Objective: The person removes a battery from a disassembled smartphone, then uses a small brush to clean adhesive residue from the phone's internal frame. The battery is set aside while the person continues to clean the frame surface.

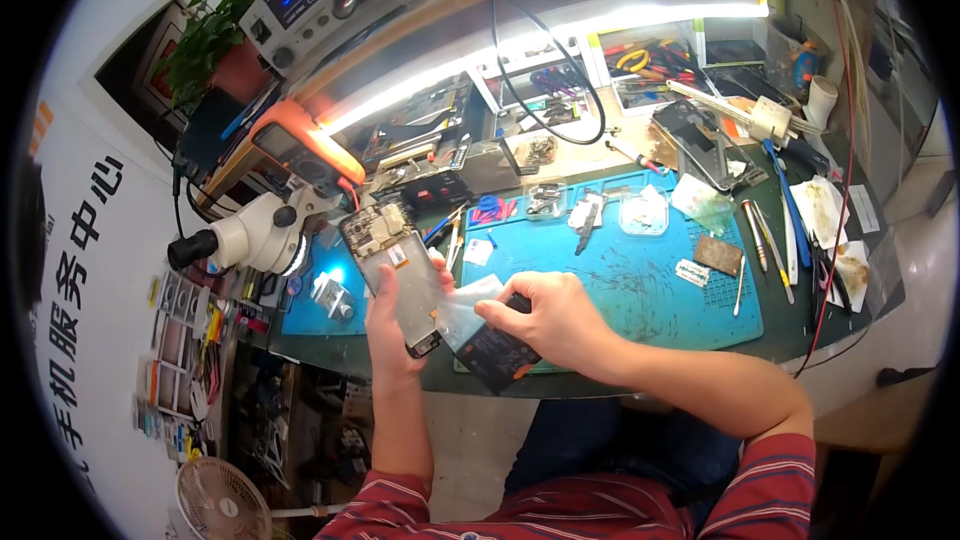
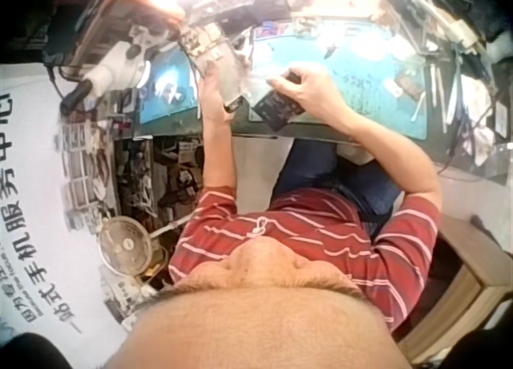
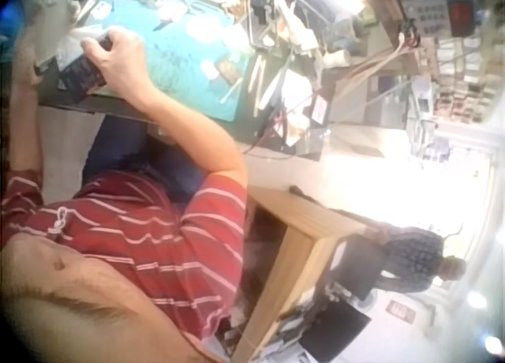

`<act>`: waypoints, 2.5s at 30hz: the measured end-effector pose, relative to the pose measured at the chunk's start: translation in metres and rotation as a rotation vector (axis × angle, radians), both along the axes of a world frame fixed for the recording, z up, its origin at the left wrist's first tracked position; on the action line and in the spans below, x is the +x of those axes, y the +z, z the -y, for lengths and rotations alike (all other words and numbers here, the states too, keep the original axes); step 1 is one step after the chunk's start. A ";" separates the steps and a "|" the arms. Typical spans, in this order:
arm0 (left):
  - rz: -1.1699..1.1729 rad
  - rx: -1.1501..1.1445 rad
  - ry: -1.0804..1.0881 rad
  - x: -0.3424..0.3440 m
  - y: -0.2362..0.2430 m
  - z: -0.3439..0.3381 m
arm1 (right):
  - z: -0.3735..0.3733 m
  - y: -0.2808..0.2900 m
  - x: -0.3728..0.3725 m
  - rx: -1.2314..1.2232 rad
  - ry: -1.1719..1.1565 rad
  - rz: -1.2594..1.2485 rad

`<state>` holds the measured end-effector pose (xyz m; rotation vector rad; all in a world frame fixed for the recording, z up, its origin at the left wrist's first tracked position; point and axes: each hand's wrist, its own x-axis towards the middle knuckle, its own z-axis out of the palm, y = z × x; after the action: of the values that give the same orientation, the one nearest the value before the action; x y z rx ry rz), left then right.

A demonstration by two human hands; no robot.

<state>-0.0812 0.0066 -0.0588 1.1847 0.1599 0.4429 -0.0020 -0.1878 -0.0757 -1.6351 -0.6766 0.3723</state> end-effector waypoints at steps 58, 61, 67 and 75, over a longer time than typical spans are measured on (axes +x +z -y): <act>-0.121 0.378 0.401 -0.026 0.005 -0.053 | 0.025 0.037 0.023 -0.210 0.101 0.026; 0.030 0.030 0.405 -0.054 0.013 -0.115 | 0.055 0.042 0.049 0.039 -0.079 -0.070; -0.214 -0.211 -0.257 -0.059 0.004 -0.068 | 0.095 0.039 0.080 0.341 -0.359 -0.138; -0.604 0.239 -0.641 -0.005 -0.004 0.011 | 0.148 0.029 0.047 0.398 -0.391 -0.009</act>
<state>-0.0861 -0.0040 -0.0624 1.4979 0.2372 -0.4803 0.0453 -0.3360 -0.0468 -1.3415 -0.3793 -0.0406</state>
